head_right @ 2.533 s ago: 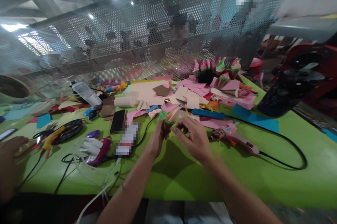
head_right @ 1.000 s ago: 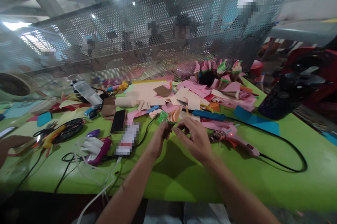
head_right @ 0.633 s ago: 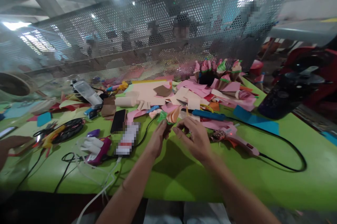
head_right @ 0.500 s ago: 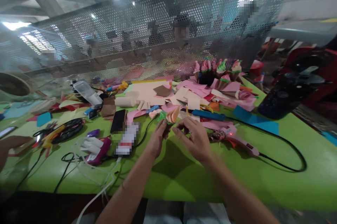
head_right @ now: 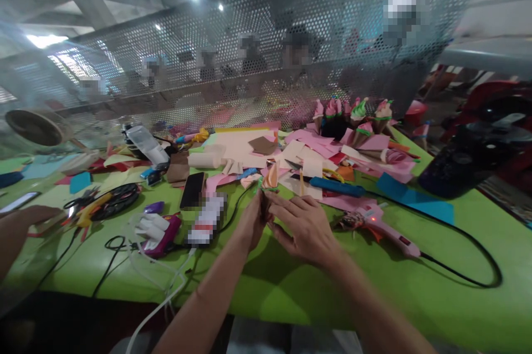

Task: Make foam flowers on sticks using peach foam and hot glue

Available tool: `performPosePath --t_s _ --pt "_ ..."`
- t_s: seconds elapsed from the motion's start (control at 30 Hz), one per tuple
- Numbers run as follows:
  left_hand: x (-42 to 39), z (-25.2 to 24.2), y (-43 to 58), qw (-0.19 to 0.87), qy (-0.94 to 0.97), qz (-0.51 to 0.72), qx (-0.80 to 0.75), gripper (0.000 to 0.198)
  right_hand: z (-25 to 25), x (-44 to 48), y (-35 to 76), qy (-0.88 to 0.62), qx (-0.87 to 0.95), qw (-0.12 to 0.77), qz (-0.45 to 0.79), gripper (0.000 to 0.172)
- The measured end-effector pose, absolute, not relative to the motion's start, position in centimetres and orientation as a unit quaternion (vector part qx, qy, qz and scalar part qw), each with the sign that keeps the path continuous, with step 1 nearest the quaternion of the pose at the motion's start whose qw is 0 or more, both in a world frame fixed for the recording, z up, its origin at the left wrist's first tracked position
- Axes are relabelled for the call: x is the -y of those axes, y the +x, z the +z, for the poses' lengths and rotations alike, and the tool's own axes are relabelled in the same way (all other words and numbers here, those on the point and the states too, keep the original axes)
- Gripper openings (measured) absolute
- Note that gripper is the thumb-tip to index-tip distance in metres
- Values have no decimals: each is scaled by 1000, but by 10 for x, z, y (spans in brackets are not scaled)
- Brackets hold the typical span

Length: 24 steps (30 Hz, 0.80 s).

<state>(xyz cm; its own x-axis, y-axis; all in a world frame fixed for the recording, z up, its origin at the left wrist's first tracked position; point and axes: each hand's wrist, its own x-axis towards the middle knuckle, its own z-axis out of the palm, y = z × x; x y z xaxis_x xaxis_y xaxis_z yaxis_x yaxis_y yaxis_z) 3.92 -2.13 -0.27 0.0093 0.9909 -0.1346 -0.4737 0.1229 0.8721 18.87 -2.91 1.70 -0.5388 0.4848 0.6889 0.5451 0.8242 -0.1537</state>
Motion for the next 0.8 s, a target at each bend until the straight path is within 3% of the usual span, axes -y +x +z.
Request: performPosePath --t_s 0.37,0.8 --pt "22 3 39 645 317 566 -404 59 16 31 187 -298 878 369 -65 16" --pt "23 1 39 670 303 569 -367 47 15 30 185 -313 875 364 -70 17"
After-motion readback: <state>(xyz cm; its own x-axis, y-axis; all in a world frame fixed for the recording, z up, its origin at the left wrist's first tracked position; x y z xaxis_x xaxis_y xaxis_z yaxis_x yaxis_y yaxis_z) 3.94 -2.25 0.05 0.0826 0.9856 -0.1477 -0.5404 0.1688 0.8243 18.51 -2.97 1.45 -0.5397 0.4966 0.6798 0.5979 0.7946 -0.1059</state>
